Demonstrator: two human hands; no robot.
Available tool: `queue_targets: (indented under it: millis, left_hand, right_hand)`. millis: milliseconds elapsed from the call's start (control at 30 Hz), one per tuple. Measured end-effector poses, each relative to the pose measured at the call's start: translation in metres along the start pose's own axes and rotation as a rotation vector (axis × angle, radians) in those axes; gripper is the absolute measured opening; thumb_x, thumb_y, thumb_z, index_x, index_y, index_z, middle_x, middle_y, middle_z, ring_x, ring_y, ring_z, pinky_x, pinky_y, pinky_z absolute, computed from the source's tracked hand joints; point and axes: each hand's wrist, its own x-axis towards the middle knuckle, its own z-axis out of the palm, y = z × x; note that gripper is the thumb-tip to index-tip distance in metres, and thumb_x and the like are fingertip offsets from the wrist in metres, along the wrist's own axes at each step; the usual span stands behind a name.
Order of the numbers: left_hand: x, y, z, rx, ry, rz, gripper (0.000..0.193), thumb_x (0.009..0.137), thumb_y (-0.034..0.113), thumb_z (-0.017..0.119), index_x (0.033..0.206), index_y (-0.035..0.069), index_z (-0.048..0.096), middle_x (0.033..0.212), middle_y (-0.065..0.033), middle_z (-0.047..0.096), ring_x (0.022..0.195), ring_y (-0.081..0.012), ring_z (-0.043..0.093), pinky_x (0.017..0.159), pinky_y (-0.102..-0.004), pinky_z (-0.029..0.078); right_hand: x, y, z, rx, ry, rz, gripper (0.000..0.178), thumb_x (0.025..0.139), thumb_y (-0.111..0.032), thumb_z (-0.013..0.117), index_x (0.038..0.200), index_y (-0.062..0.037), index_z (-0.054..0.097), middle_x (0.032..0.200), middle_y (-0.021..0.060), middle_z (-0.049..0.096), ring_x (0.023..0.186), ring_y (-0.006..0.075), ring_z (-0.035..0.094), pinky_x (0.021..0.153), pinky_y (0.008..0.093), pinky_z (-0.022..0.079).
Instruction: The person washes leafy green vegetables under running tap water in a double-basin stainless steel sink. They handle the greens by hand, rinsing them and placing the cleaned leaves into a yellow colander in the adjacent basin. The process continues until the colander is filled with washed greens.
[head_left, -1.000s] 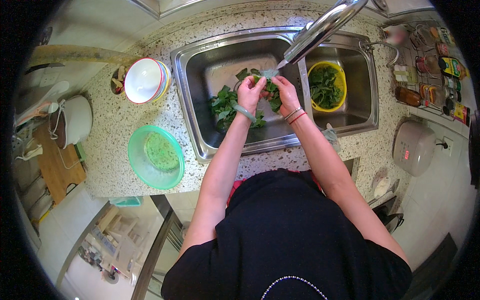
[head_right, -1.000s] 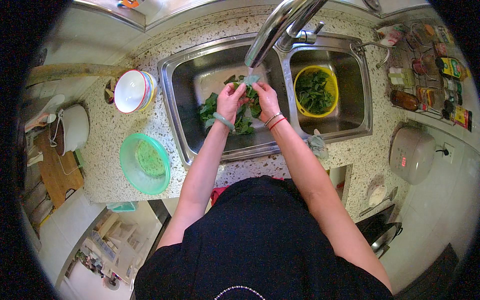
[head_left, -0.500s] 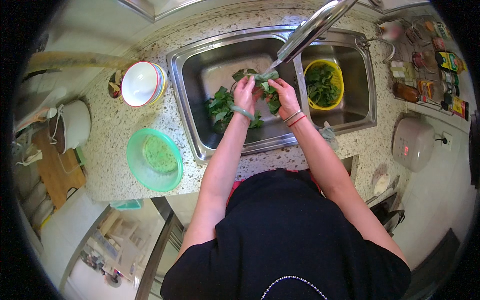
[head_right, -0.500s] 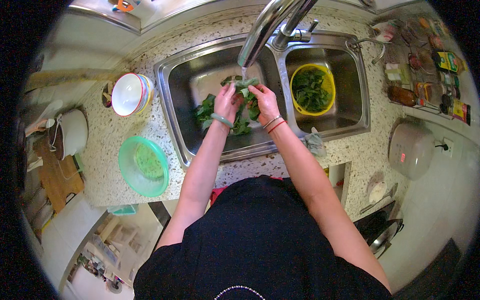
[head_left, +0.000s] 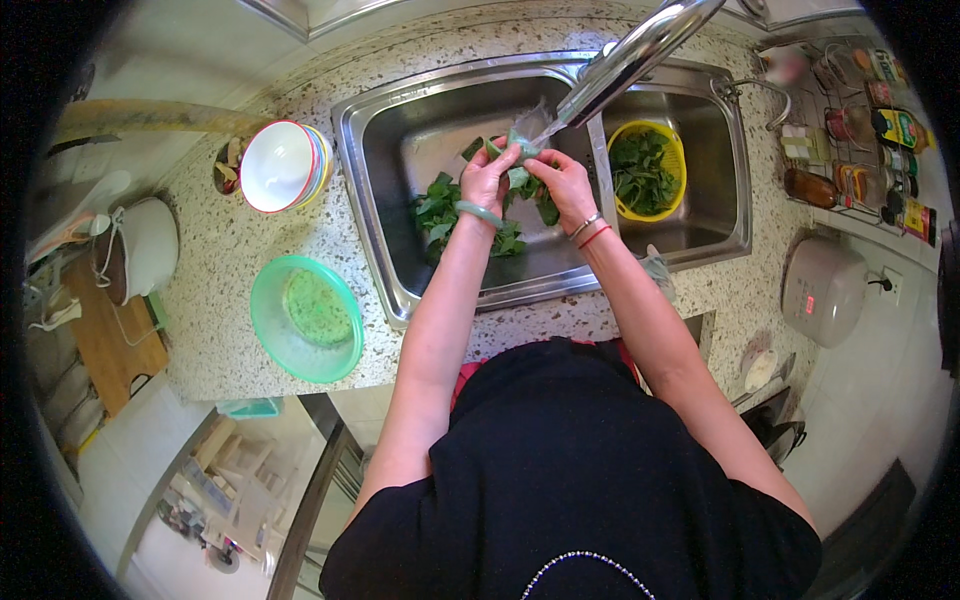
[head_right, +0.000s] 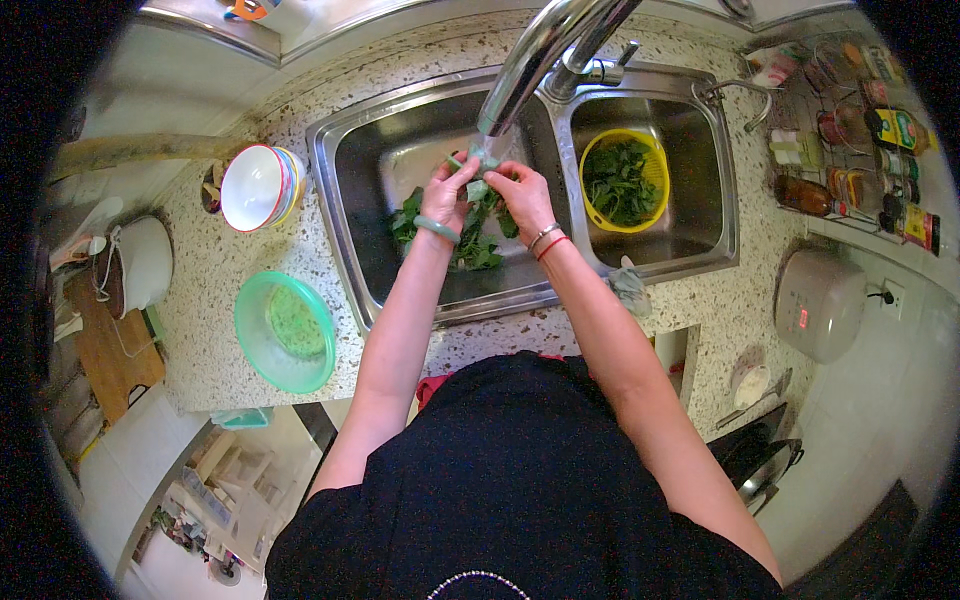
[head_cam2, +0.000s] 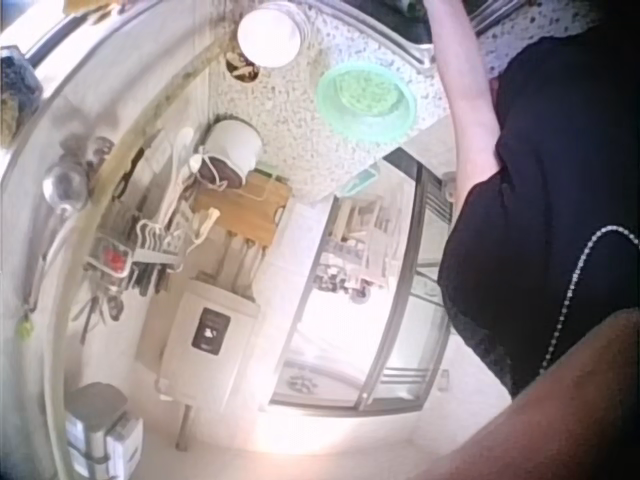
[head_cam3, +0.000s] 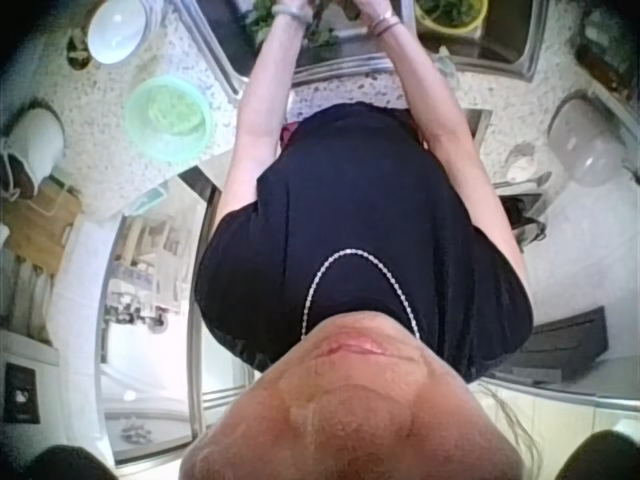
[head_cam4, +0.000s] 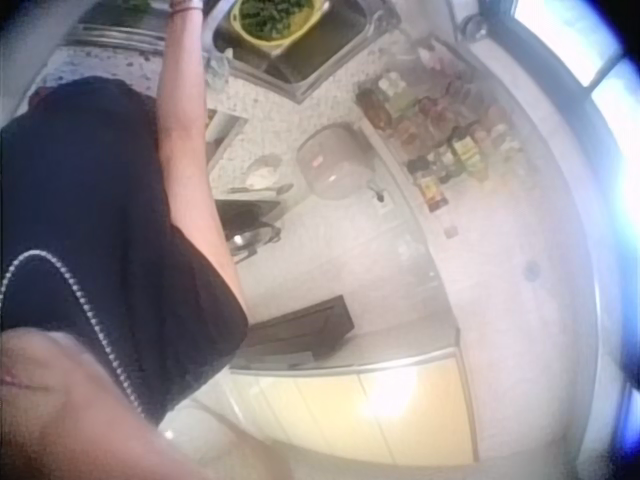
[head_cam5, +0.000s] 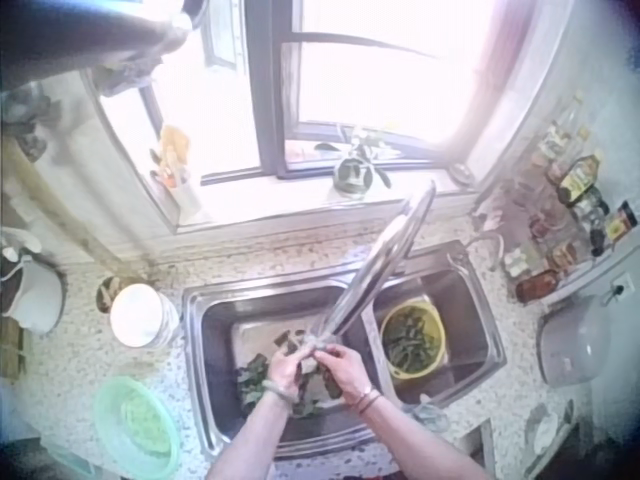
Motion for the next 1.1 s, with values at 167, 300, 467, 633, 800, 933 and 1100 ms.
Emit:
queue_targets:
  millis: [167, 300, 467, 633, 800, 933, 1100]
  left_hand:
    - [0.005, -0.005, -0.032, 0.009, 0.102, -0.024, 0.033, 0.083, 0.018, 0.059, 0.114, 0.013, 0.048, 0.101, -0.0034, 0.057, 0.087, -0.0151, 0.053, 0.08, -0.0343, 0.042]
    - [-0.009, 0.008, -0.013, -0.228, 0.007, -0.291, 0.038, 0.085, 0.019, 0.055, 0.12, 0.013, 0.042, 0.114, -0.0037, 0.049, 0.094, -0.0153, 0.05, 0.082, -0.0341, 0.043]
    - [0.004, -0.012, -0.015, -0.145, -0.071, 0.028, 0.034, 0.087, 0.01, 0.049, 0.12, 0.011, 0.041, 0.106, -0.0067, 0.054, 0.094, -0.0191, 0.053, 0.082, -0.0338, 0.044]
    - [0.0, -0.016, -0.01, -0.183, -0.055, 0.067, 0.036, 0.086, 0.006, 0.048, 0.121, 0.009, 0.039, 0.111, -0.0086, 0.053, 0.097, -0.0206, 0.053, 0.084, -0.0348, 0.044]
    - [-0.003, -0.025, -0.024, -0.094, -0.093, 0.098, 0.045, 0.076, -0.008, 0.046, 0.118, 0.007, 0.043, 0.112, -0.0085, 0.052, 0.096, -0.0183, 0.054, 0.08, -0.0279, 0.044]
    - [-0.023, -0.007, -0.014, -0.07, 0.082, -0.063, 0.03, 0.083, 0.019, 0.047, 0.112, 0.017, 0.051, 0.11, -0.0024, 0.054, 0.101, -0.0179, 0.049, 0.083, -0.0415, 0.039]
    - [-0.023, 0.011, -0.006, -0.223, -0.089, -0.156, 0.045, 0.083, 0.056, 0.042, 0.107, 0.019, 0.055, 0.107, -0.0025, 0.056, 0.103, -0.0207, 0.049, 0.087, -0.0497, 0.036]
  right_hand:
    - [0.001, 0.002, 0.004, -0.287, 0.159, -0.33, 0.014, 0.073, -0.01, 0.063, 0.085, -0.003, 0.062, 0.071, 0.0035, 0.06, 0.061, 0.011, 0.054, 0.057, 0.0252, 0.043]
    - [-0.007, -0.006, 0.004, -0.576, 0.093, -0.696, 0.012, 0.074, -0.004, 0.059, 0.085, -0.0063, 0.062, 0.081, 0.0099, 0.059, 0.073, 0.0268, 0.058, 0.064, 0.0302, 0.046]
    - [-0.003, 0.003, 0.005, -0.324, 0.136, -0.568, 0.018, 0.074, -0.004, 0.059, 0.092, -0.0052, 0.061, 0.081, 0.0066, 0.058, 0.075, 0.0185, 0.056, 0.066, 0.027, 0.044]
    - [0.022, 0.021, -0.01, 0.339, 0.1, -0.029, 0.028, 0.077, -0.01, 0.061, 0.103, -0.0008, 0.056, 0.087, 0.004, 0.056, 0.083, 0.0112, 0.051, 0.072, 0.0234, 0.04]
    - [0.027, 0.02, 0.007, 0.668, -0.056, 0.145, 0.021, 0.079, -0.016, 0.062, 0.094, -0.0016, 0.056, 0.084, 0.0038, 0.058, 0.08, 0.0124, 0.054, 0.07, 0.026, 0.043]
    - [0.034, 0.019, 0.022, 0.606, -0.08, 0.129, 0.015, 0.083, -0.015, 0.057, 0.094, -0.0048, 0.055, 0.086, 0.003, 0.058, 0.08, 0.0139, 0.055, 0.071, 0.0277, 0.045]
    - [0.033, -0.001, 0.034, 0.695, -0.179, 0.096, 0.019, 0.082, -0.021, 0.06, 0.092, -0.0052, 0.055, 0.086, 0.0027, 0.057, 0.079, 0.013, 0.055, 0.07, 0.0279, 0.045]
